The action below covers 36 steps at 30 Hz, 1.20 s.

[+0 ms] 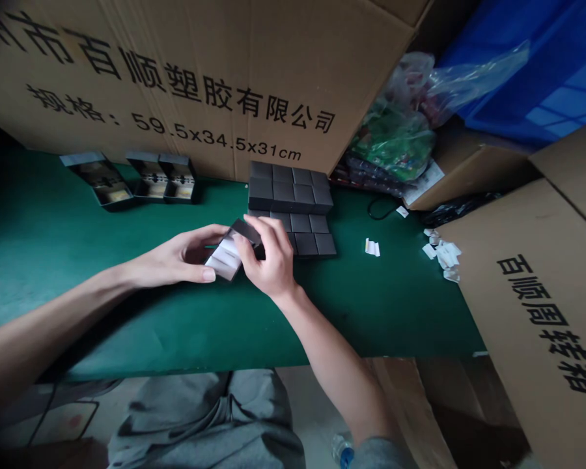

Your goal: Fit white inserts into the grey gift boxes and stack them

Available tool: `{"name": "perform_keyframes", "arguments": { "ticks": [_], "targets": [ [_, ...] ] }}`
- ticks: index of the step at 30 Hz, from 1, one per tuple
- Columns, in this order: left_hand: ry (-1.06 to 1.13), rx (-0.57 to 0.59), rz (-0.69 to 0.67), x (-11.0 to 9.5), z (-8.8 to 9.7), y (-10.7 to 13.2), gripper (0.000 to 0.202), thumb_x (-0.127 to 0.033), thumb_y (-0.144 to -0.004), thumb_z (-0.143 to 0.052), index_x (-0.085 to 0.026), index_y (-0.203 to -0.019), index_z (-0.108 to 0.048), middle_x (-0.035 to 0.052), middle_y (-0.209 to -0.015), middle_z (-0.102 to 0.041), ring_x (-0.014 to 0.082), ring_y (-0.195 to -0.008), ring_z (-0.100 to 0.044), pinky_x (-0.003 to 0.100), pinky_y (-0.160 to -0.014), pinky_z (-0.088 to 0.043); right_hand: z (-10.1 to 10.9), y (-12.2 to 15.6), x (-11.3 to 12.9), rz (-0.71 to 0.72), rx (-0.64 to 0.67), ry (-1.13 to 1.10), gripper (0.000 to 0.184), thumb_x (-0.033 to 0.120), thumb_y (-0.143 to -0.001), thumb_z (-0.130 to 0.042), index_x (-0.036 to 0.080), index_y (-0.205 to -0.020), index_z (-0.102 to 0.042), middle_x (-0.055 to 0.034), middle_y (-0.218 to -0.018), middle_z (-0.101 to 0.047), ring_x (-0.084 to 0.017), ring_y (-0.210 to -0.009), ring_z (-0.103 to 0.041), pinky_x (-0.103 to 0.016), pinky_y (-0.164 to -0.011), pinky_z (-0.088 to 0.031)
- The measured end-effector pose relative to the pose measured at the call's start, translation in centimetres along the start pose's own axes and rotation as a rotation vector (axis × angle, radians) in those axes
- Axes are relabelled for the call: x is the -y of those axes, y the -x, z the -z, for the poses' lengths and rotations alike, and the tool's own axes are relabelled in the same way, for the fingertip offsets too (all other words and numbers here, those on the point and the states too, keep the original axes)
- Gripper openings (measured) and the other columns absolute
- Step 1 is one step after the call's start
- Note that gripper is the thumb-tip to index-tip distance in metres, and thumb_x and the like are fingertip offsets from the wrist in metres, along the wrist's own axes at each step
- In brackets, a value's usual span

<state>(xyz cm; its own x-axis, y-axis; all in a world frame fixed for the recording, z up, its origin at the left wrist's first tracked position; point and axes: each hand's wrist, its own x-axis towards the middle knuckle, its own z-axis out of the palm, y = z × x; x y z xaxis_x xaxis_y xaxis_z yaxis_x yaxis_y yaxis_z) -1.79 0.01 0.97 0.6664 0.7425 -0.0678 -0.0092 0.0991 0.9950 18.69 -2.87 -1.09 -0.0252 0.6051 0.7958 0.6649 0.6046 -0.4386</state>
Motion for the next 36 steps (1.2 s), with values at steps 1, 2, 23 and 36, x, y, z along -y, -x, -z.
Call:
{"name": "perform_keyframes", "arguments": {
  "ticks": [1, 2, 23, 36],
  "targets": [
    [0.008, 0.006, 0.008, -0.06, -0.03, 0.04, 0.07, -0.037, -0.064, -0.096, -0.023, -0.126, -0.066, 0.0116, -0.124, -0.073, 0.0288, -0.109, -0.072, 0.036, -0.087, -0.063, 0.02, 0.07, 0.04, 0.004, 0.015, -0.007, 0.02, 0.033, -0.104, -0.057, 0.025, -0.121, -0.065, -0.0081, -0.108, -0.076, -0.021, -0.101, -0.075, -0.036, -0.09, -0.065],
    [0.013, 0.01, 0.017, -0.08, -0.06, 0.07, 0.07, -0.038, -0.064, -0.097, -0.022, -0.125, -0.067, 0.0118, -0.123, -0.074, 0.0292, -0.108, -0.072, 0.036, -0.087, -0.063, 0.02, 0.15, 0.09, 0.003, 0.024, -0.008, 0.018, 0.033, -0.105, -0.056, 0.025, -0.119, -0.065, -0.0068, -0.105, -0.077, -0.02, -0.097, -0.076, -0.034, -0.088, -0.065],
    [-0.001, 0.063, 0.038, 0.5, -0.37, 0.12, 0.076, -0.032, -0.069, -0.093, -0.021, -0.133, -0.054, 0.0105, -0.122, -0.07, 0.0236, -0.109, -0.07, 0.035, -0.091, -0.061, 0.02, 0.32, 0.19, -0.06, 0.084, -0.12, 0.022, 0.029, -0.107, -0.052, 0.023, -0.125, -0.064, -0.0081, -0.119, -0.079, -0.02, -0.11, -0.076, -0.034, -0.096, -0.063],
    [0.103, 0.102, 0.033, 0.58, -0.2, 0.13, 0.074, -0.033, -0.072, -0.094, -0.019, -0.136, -0.058, 0.0113, -0.116, -0.076, 0.0217, -0.097, -0.076, 0.029, -0.08, -0.063, -0.03, 0.61, 0.1, -0.053, 0.067, -0.132, 0.029, 0.025, -0.105, -0.051, 0.024, -0.13, -0.065, -0.0073, -0.121, -0.079, -0.02, -0.109, -0.077, -0.034, -0.097, -0.064]
  ]
}}
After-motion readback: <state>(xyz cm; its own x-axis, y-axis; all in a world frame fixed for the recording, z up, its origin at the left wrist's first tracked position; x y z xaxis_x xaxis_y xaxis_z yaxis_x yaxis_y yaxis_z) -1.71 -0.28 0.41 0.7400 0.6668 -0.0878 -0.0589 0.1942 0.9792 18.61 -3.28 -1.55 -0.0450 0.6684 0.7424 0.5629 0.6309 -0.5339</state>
